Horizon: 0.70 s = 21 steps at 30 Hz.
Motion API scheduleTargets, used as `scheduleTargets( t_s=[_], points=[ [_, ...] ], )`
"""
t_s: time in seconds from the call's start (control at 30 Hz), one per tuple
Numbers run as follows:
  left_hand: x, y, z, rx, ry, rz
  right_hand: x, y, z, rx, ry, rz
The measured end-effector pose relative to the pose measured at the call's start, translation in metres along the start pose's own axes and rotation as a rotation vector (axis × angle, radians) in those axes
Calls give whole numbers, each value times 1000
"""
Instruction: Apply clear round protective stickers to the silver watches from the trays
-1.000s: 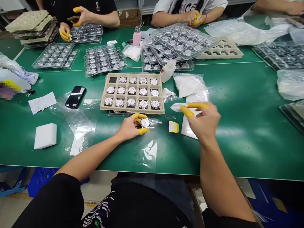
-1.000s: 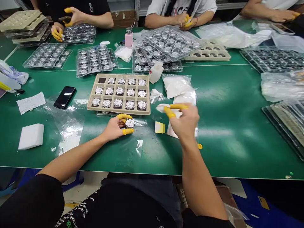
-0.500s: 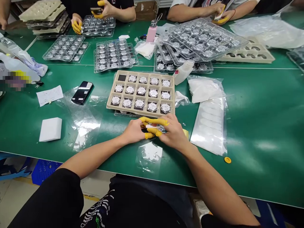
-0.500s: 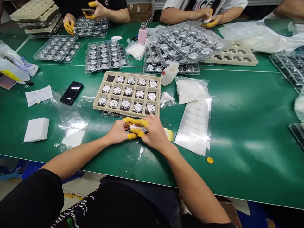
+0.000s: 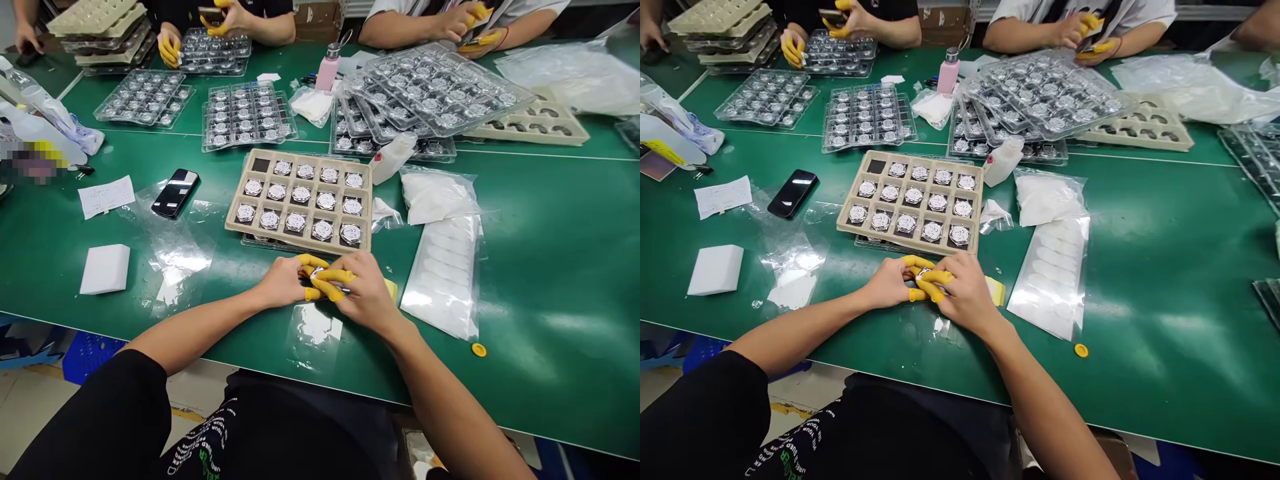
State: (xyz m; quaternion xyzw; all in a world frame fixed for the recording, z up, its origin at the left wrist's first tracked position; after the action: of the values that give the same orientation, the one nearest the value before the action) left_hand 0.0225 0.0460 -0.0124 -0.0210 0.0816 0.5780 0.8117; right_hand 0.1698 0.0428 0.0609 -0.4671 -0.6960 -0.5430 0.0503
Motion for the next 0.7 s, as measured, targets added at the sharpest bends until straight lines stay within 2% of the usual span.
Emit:
scheduleTargets(
  t_s=[0.17, 0.3, 0.47, 0.7],
  points=[
    [0, 1, 0, -64, 66, 23, -3, 11, 7, -118, -63, 66],
    [0, 0, 0, -37, 59, 10, -4, 16, 10, -72, -100, 100],
    [-1, -2, -1, -38, 17, 7, 0, 5, 0, -3, -30, 1],
    [-2, -3, 0, -1, 23, -5, -2, -2, 0, -22, -90, -71]
  ],
)
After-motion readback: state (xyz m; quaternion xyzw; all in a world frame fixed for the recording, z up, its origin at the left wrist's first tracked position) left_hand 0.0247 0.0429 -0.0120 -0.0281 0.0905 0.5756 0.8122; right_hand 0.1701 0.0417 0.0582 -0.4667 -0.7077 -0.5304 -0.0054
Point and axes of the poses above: each hand's wrist, its own x-axis towards the middle knuckle, its own y-axis out of the back of the hand, z = x × y, the point moved 6 cm from there along x, towards the middle knuckle, and after that the axes turned 3 degrees about x, right-handed, at the moved point
